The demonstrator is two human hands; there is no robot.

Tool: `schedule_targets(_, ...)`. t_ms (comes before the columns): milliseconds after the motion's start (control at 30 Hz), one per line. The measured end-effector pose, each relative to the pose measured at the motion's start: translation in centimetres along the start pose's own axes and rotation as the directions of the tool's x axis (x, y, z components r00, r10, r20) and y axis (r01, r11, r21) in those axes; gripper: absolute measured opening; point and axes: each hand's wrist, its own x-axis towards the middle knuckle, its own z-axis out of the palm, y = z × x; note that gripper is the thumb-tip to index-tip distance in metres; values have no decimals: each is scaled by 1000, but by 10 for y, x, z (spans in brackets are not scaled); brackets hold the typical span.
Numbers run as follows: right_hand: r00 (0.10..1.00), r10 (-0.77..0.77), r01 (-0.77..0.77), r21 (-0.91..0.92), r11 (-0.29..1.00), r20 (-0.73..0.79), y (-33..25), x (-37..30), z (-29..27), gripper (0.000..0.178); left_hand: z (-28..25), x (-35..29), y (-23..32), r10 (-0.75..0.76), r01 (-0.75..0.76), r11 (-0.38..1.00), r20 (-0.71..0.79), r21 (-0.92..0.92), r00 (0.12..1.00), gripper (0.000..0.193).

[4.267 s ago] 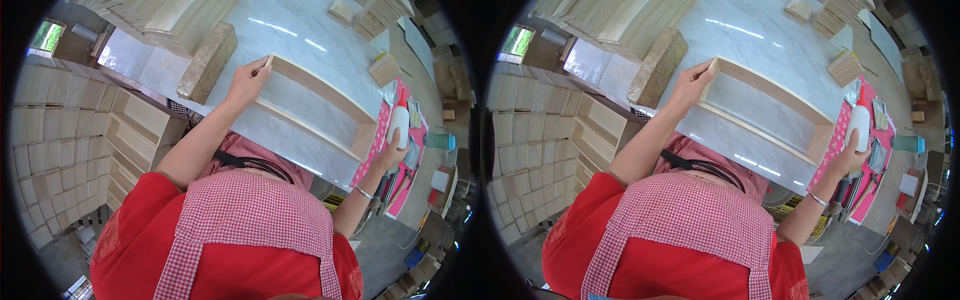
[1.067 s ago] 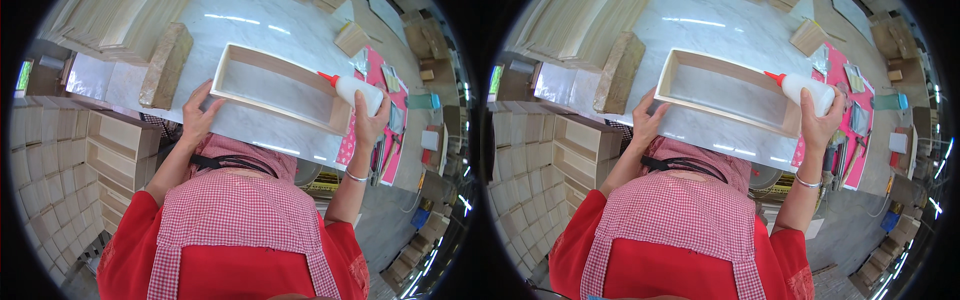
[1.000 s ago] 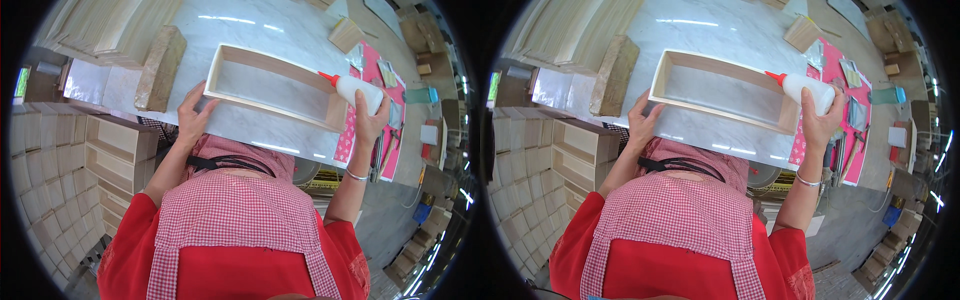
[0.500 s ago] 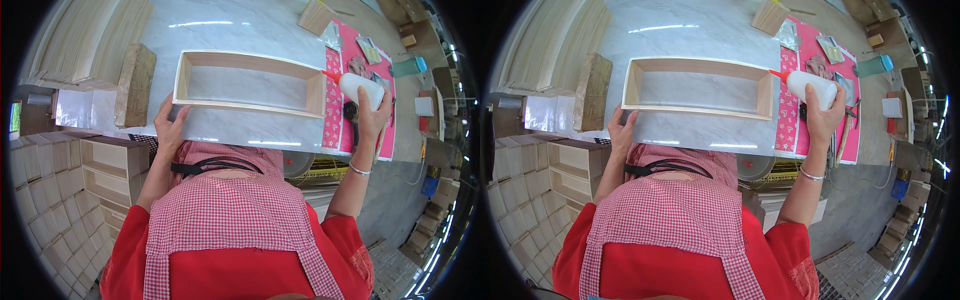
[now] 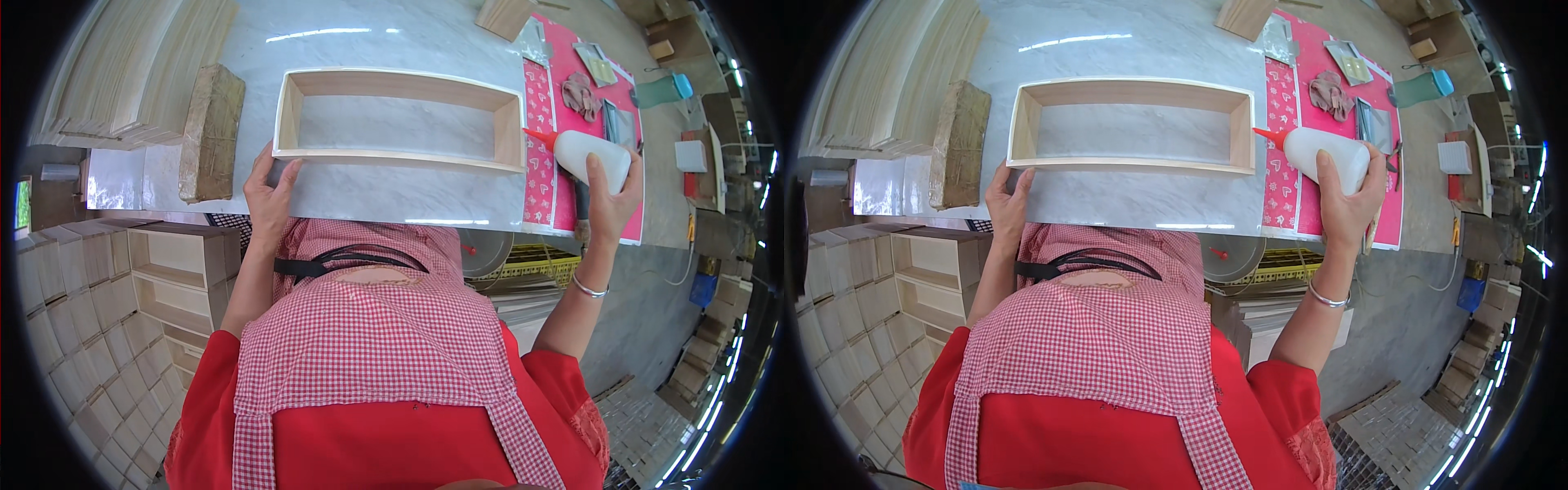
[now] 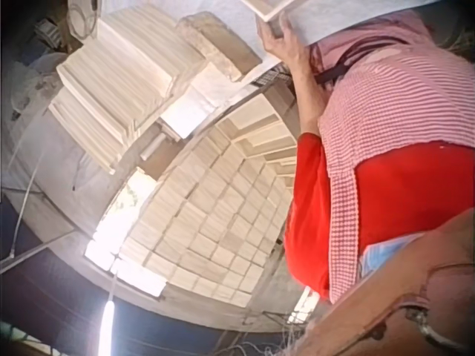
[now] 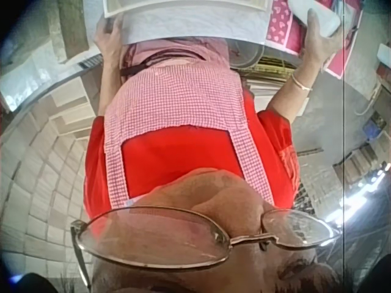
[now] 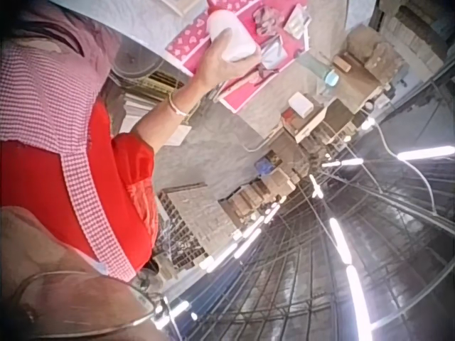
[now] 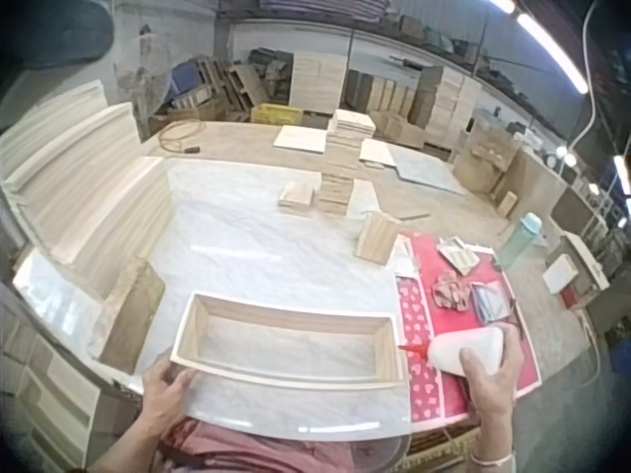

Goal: The recorder is assembling wooden boxes by applying glue to the components and securing them with a nail gun and hammer.

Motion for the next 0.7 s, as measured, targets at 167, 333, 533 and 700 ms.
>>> schedule_targets(167,1000,17,-19,82,996,25,-12,-19,-15,44,2,2,1,3,-3,1000,-5,-18,1000,44)
schedule_targets(333,998,26,-31,82,996,62,-19,-32,-24,43,0,3,-5,24,-25,1000,-25,-11,999,44)
schedule_targets(533,967,212,-250,362,898,140,-48,-46,18,43,2,1,3,74,-71,997,-75,34,994,45)
schedule_targets(700,923,110,-304,523,797,369,-125,-68,99,45,7,2,0,112,-110,994,-89,21,990,46)
